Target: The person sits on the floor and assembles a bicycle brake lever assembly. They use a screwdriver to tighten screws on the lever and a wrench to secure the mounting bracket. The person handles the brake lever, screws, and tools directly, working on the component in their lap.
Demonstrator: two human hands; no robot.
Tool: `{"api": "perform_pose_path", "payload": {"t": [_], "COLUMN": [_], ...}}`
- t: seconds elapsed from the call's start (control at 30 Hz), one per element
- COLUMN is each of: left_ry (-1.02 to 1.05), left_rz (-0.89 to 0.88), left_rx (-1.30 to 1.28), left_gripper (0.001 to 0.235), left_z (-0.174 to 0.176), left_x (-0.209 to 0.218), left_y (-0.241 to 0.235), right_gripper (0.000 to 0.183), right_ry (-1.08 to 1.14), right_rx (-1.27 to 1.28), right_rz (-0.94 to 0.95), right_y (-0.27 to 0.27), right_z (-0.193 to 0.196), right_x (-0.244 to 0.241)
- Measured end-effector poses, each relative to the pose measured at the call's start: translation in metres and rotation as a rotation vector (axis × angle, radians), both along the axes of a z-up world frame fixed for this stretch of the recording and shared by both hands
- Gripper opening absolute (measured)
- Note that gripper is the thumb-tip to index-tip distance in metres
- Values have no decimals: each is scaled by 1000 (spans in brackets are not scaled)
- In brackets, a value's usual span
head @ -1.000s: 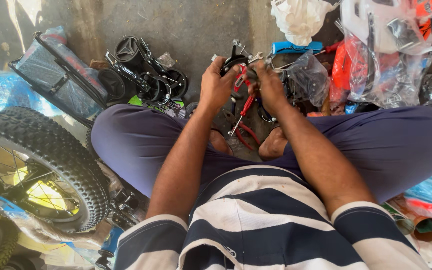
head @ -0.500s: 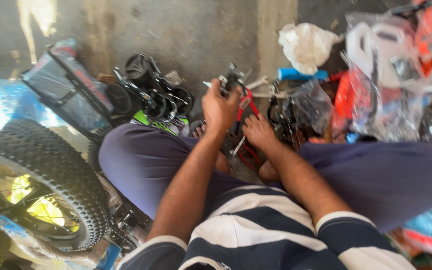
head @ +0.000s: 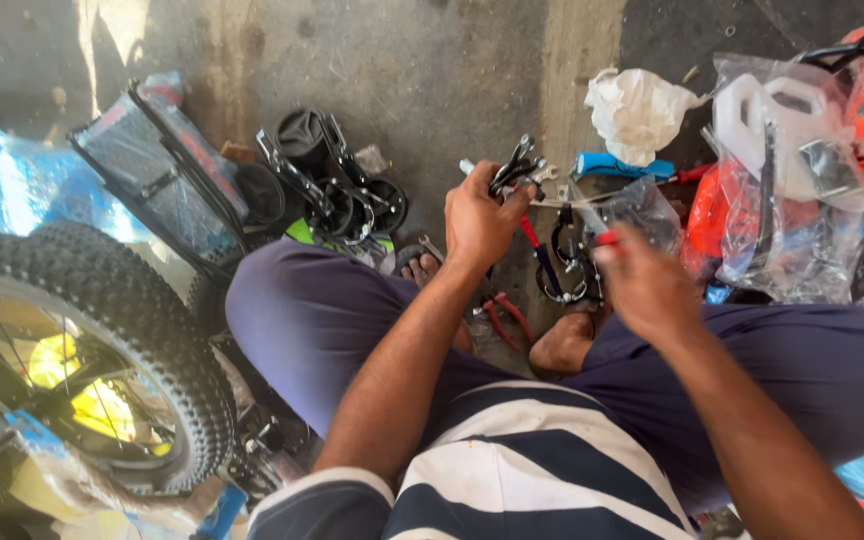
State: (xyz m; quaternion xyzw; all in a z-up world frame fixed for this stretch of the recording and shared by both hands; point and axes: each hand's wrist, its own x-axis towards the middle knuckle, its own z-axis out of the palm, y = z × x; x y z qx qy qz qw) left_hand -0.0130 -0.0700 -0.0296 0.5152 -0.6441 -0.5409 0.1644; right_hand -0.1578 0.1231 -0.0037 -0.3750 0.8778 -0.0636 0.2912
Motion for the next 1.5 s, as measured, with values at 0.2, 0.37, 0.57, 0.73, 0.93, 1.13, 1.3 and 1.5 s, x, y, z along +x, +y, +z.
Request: {"api": "perform_pose_path", "payload": {"t": [0.2, 0.37, 0.57, 0.73, 0.93, 1.13, 1.3, 1.5], "left_ry": [-38, 38, 87, 103, 54, 129, -172, -678], "left_rz": [-79, -134, -153, -183, -280, -255, -299, -145], "left_rx": [-68, -246, -322, -346, -348, -387, -382, -413], "left_gripper": [36, 33, 33, 32, 36, 31, 35, 52], "left_z": [10, 9, 8, 10, 11, 1, -31, -57], "left_x": [-1, 4, 5, 5, 6, 5, 9, 37], "left_y": [10, 17, 21, 23, 25, 28, 18, -18], "right_gripper": [34, 34, 32, 31, 34, 34, 37, 44], "right_ry": [129, 116, -179, -83, -297, -1164, -834, -256], "right_rx": [-489, -659, -606, -604, -618, -553, -431, -100], "right_rz": [127, 175, -22, 35, -134, -707, -510, -32], "right_y": [3, 1, 4, 7, 23, 27, 19, 6], "right_z": [79, 76, 73, 70, 48, 33, 1, -68], "right_x": [53, 62, 59, 59, 65, 60, 42, 26]}}
